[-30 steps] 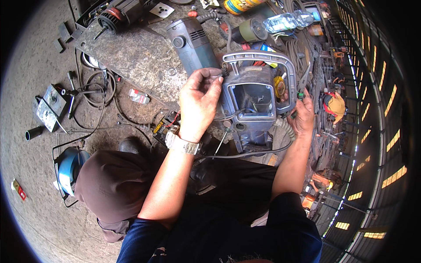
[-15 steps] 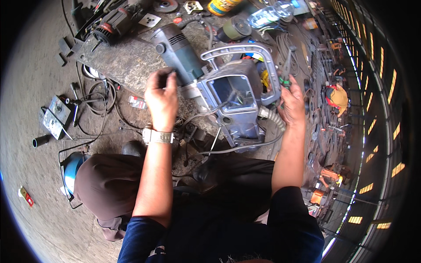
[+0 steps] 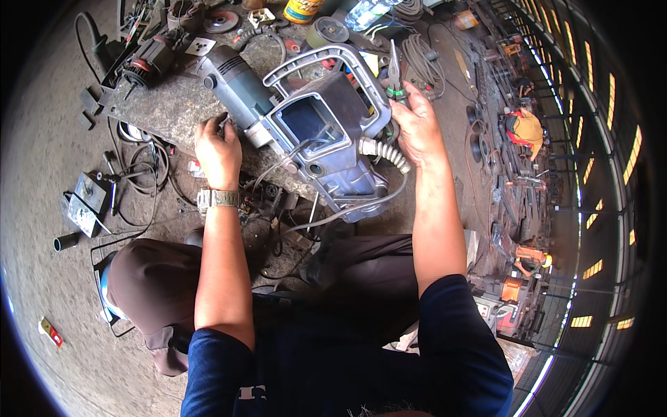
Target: The person sits on the floor and uses pliers to remove a small metal pin from a gray electrical device. They then manipulate the device's internal components with their fingers and reposition the device on the workbench.
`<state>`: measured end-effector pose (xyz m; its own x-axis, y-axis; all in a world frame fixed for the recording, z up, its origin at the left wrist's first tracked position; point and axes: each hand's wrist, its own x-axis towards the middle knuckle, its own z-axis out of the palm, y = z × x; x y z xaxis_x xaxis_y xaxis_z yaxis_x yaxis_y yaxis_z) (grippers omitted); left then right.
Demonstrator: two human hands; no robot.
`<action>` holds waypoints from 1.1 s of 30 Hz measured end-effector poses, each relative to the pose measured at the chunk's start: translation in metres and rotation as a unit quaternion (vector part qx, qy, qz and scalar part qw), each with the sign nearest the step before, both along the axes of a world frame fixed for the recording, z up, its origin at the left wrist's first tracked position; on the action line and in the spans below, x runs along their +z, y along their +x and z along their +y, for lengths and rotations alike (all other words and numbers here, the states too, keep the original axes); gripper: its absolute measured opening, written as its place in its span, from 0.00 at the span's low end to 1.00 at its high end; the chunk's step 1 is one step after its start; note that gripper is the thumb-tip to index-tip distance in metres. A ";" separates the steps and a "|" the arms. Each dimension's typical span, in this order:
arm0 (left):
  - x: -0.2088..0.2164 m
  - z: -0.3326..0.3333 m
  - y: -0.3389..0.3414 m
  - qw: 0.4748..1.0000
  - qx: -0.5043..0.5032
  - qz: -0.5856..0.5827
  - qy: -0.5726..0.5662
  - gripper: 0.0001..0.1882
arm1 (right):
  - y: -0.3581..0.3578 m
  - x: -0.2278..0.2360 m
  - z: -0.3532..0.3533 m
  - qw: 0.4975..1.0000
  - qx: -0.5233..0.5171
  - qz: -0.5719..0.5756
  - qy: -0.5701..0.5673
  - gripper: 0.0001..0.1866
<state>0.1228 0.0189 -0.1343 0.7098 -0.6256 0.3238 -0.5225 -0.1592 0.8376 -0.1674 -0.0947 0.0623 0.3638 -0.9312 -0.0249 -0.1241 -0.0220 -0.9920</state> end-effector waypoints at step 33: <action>0.194 0.013 -0.039 0.943 -0.284 -0.174 0.004 0.51 | 0.048 0.017 0.055 0.965 0.082 0.144 -0.204 0.27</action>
<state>0.0834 0.0323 0.0594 0.1113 -0.8758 0.4697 -0.7687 0.2237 0.5993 -0.1199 -0.0401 0.0797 0.5400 -0.8150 0.2102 -0.3549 -0.4469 -0.8212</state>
